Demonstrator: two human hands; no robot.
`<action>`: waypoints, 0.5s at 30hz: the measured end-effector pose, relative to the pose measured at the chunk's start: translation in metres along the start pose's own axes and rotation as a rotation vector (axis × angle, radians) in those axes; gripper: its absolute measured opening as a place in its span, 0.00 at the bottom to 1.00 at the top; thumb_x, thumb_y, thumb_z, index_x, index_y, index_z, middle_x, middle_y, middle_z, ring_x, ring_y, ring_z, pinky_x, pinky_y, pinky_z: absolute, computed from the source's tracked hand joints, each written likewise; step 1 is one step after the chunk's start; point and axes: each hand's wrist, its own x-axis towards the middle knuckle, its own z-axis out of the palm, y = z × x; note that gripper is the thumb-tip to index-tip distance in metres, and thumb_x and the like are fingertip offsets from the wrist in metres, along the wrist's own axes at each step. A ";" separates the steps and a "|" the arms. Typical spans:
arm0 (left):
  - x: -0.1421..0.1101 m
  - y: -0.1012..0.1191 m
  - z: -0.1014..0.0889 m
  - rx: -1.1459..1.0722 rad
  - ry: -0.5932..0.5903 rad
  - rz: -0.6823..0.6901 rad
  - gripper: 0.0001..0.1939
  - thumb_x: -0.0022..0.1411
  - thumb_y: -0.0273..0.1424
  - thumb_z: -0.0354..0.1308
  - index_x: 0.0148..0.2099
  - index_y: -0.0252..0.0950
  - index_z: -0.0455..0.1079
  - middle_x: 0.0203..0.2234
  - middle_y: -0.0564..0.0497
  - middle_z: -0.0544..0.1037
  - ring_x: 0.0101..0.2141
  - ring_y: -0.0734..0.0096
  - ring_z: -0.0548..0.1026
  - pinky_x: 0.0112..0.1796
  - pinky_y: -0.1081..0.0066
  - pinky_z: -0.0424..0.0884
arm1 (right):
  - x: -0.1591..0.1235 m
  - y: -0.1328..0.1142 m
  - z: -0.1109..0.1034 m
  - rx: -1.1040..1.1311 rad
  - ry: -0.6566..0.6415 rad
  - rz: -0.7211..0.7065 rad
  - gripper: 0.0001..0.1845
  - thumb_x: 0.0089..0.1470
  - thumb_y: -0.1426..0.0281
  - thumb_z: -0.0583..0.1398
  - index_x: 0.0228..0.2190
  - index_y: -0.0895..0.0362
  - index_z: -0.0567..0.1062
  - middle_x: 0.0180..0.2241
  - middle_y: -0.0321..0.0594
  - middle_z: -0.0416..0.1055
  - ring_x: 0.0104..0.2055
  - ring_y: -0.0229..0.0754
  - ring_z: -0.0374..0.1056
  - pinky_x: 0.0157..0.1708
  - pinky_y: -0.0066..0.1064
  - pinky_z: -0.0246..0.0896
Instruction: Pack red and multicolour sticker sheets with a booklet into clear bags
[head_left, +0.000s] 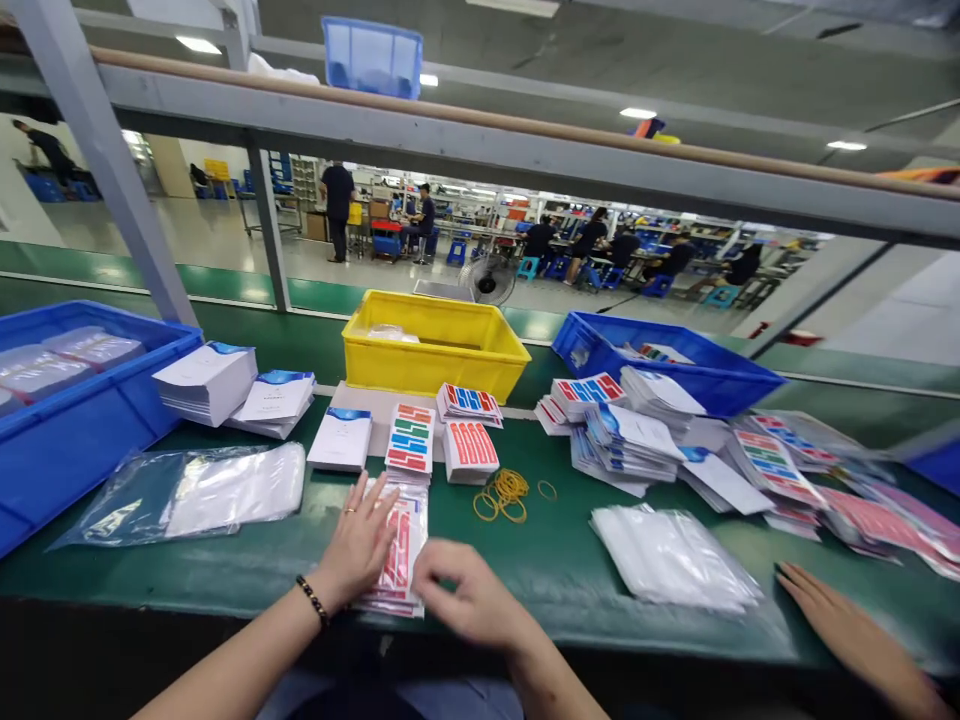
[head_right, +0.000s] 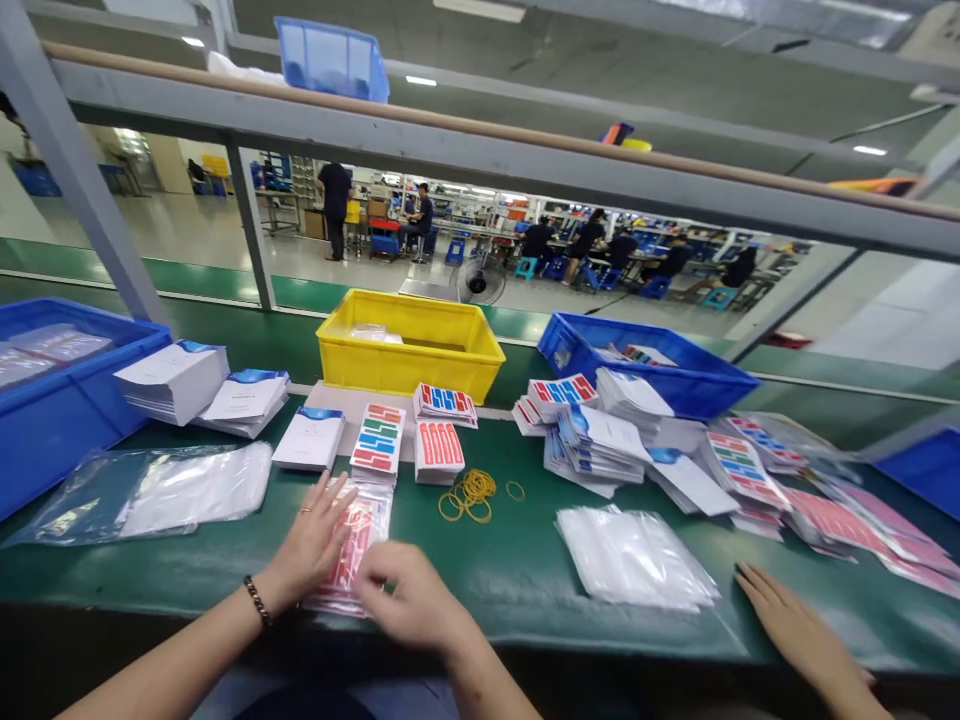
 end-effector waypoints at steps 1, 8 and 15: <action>-0.004 0.004 -0.008 -0.073 0.070 0.042 0.22 0.65 0.34 0.39 0.59 0.36 0.58 0.60 0.44 0.55 0.61 0.54 0.44 0.57 0.51 0.50 | -0.013 -0.004 0.012 -0.006 -0.176 0.009 0.10 0.52 0.74 0.54 0.24 0.56 0.73 0.25 0.34 0.72 0.28 0.34 0.67 0.31 0.21 0.60; -0.057 0.056 -0.060 -0.392 -0.280 0.400 0.18 0.63 0.32 0.44 0.54 0.43 0.63 0.43 0.50 0.76 0.42 0.68 0.74 0.45 0.71 0.68 | -0.084 0.035 0.099 -0.375 -0.355 0.514 0.14 0.53 0.70 0.52 0.39 0.57 0.74 0.42 0.49 0.73 0.44 0.51 0.68 0.44 0.38 0.59; -0.131 -0.019 -0.005 0.185 -0.636 -0.204 0.19 0.59 0.38 0.46 0.50 0.41 0.69 0.41 0.44 0.76 0.43 0.52 0.73 0.44 0.56 0.67 | -0.120 0.076 0.097 -0.384 -0.110 0.687 0.19 0.50 0.58 0.57 0.41 0.53 0.74 0.39 0.46 0.74 0.43 0.54 0.68 0.43 0.42 0.61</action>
